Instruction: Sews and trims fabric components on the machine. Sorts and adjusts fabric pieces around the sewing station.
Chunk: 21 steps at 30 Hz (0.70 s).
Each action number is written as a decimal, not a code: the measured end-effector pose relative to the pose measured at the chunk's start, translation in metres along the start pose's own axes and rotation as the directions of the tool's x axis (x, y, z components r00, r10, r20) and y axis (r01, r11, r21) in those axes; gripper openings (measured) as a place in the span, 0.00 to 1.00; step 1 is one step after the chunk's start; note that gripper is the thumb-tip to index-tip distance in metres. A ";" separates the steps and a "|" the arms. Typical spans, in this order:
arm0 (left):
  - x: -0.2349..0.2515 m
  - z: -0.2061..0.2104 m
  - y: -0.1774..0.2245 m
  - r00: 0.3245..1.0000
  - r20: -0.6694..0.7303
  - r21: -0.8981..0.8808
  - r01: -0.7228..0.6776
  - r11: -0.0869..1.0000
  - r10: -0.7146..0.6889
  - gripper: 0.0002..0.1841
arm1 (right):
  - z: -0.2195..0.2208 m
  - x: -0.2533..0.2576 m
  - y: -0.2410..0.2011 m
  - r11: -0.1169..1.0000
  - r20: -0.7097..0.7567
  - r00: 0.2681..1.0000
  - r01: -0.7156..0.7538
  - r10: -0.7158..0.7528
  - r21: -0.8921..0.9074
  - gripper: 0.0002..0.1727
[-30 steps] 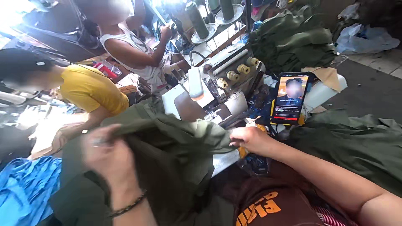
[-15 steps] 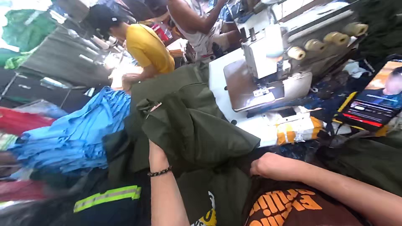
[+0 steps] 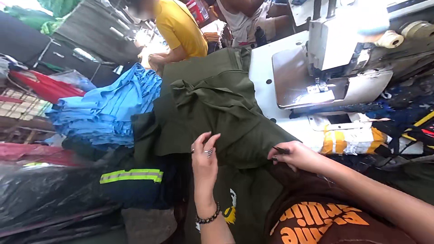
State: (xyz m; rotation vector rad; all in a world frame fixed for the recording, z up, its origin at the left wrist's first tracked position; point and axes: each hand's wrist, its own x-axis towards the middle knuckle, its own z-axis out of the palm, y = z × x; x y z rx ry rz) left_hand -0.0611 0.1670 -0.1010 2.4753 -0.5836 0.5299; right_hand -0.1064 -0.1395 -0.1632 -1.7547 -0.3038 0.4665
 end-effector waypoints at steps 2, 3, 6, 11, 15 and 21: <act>0.002 0.003 -0.008 0.992 0.129 0.092 -0.024 0.995 0.012 0.32 | 0.010 0.011 -0.005 0.998 0.029 0.999 -0.037 0.035 0.051 0.10; 0.005 0.005 -0.010 0.983 0.181 0.126 -0.034 0.991 0.010 0.35 | 0.015 0.016 -0.006 0.996 0.041 0.998 -0.045 0.042 0.073 0.10; 0.020 0.021 -0.003 0.987 0.153 0.194 -0.078 0.978 0.048 0.22 | 0.027 0.023 -0.008 0.988 0.040 0.998 -0.060 0.055 0.140 0.13; 0.070 0.052 0.076 0.968 -0.108 0.008 -0.228 0.974 0.228 0.15 | 0.022 0.027 -0.033 0.971 -0.361 0.930 0.143 -0.066 0.193 0.39; 0.106 0.068 0.149 0.956 -0.064 -0.067 -0.291 0.954 0.287 0.20 | -0.008 0.021 -0.059 0.931 -0.675 0.726 0.324 -0.131 0.167 0.35; 0.126 0.068 0.185 0.976 -0.037 -0.262 -0.217 0.940 0.215 0.21 | -0.046 -0.006 -0.066 0.910 -0.773 0.539 0.398 -0.336 -0.118 0.15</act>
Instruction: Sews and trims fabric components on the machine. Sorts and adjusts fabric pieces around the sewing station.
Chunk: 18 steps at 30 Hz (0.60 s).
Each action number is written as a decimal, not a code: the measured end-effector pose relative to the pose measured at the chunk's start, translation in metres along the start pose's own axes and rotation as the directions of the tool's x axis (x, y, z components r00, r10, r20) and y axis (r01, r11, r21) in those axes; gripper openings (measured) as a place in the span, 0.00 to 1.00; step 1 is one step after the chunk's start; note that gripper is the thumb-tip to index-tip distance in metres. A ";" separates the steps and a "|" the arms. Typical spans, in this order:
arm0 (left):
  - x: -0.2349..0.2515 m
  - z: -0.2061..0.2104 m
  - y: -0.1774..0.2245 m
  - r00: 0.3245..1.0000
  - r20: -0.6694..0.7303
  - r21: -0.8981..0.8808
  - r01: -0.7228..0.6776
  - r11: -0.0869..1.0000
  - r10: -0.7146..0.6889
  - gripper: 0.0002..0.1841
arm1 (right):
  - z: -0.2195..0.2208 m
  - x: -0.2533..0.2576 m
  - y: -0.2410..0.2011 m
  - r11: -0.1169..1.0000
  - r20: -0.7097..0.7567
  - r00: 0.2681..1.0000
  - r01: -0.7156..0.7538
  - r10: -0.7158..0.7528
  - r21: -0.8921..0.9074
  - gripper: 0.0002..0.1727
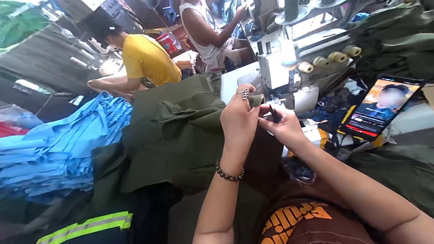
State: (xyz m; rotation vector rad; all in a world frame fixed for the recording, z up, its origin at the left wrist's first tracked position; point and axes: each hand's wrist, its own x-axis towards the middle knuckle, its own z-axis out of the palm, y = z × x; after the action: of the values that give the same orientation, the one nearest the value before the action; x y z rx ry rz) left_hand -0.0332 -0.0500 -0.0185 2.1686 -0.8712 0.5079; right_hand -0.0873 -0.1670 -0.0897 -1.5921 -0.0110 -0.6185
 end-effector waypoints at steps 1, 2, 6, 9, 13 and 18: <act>0.000 0.001 0.002 1.000 0.013 -0.056 0.029 0.998 -0.028 0.21 | -0.002 -0.001 -0.001 0.997 -0.007 0.998 0.059 -0.059 -0.040 0.14; 0.000 0.003 0.003 0.998 0.034 -0.122 0.047 0.991 -0.043 0.20 | -0.004 -0.002 -0.002 0.994 -0.025 0.995 0.091 -0.093 -0.062 0.10; -0.004 -0.001 -0.007 0.993 0.107 -0.385 0.084 0.919 -0.047 0.15 | -0.011 0.000 -0.001 0.992 -0.058 0.995 -0.074 0.081 0.103 0.07; -0.011 0.003 -0.027 0.990 0.142 -0.391 0.058 0.918 -0.002 0.23 | -0.017 0.004 0.005 0.886 -0.008 0.960 -0.254 0.278 0.388 0.07; -0.021 0.016 -0.039 0.987 0.114 -0.500 0.156 0.852 -0.114 0.08 | -0.013 0.000 0.006 0.884 0.012 0.964 -0.247 0.264 0.397 0.07; -0.014 -0.017 -0.061 0.971 -0.122 -0.616 0.087 0.783 -0.205 0.04 | -0.040 0.000 0.024 0.969 -0.114 0.991 -0.101 0.077 -0.226 0.09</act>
State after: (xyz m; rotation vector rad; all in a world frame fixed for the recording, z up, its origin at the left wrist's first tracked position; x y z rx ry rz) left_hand -0.0004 -0.0003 -0.0449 1.5467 -0.6396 0.2851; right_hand -0.0933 -0.2069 -0.1125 -1.7726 0.2169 -0.6496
